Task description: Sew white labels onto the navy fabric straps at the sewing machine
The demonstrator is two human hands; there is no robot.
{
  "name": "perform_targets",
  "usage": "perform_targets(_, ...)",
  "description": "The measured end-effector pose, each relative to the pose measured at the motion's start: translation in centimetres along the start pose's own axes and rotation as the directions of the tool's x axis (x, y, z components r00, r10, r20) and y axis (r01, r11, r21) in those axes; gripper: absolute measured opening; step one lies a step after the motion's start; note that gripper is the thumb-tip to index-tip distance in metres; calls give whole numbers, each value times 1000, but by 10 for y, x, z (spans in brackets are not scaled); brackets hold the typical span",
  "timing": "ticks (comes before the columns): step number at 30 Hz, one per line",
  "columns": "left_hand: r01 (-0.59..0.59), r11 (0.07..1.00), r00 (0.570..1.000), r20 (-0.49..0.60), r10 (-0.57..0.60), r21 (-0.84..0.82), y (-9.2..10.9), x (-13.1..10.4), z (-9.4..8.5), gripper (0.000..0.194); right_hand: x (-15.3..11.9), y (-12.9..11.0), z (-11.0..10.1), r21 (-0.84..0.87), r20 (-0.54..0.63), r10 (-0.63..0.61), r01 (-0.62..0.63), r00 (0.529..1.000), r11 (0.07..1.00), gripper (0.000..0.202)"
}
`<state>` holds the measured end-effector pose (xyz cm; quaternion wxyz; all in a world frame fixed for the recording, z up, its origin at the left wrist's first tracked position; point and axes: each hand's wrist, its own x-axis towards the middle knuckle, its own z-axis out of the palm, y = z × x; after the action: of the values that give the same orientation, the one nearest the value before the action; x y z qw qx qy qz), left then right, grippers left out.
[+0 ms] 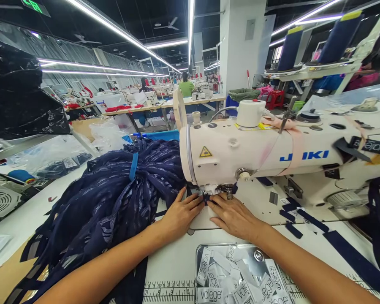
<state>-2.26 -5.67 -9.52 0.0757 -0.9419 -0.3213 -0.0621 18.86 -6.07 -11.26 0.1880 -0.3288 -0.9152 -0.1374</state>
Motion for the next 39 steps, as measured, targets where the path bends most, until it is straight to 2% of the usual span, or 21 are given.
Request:
perform_targets(4,19,1000,999,31,-19,20,0,1,-3,36,3,-1,-1,-20,12,-11,12,1000,1000,34)
perform_targets(8,31,999,999,26,-32,21,-4,3,-8,36,5,0,-1,-15,64,36,-35,997,999,38)
perform_targets(16,48,999,997,56,-48,10,-17,13,-7,38,8,10,-6,96,174,94,-112,980,989,44)
perform_targets(19,50,997,999,11,-50,57,-17,16,-5,39,10,15,-2,129,161,143,-165,977,978,41)
perform_targets(24,160,960,987,-72,-147,228,-3,18,-7,19,14,14,9,24,96,272,-275,957,961,34)
perform_targets(27,223,929,975,-72,-211,296,5,18,-8,19,16,8,6,-113,126,268,-254,955,961,35)
perform_targets(30,283,912,959,-98,-266,297,4,18,-8,24,16,2,-5,-184,127,224,-199,966,963,36)
perform_targets(34,211,947,976,-95,-193,243,-7,21,-7,31,10,-1,-16,-147,108,162,-145,981,978,28)
perform_targets(39,163,967,986,-54,-156,198,-16,26,-4,34,3,2,-16,-107,79,113,-104,990,989,24)
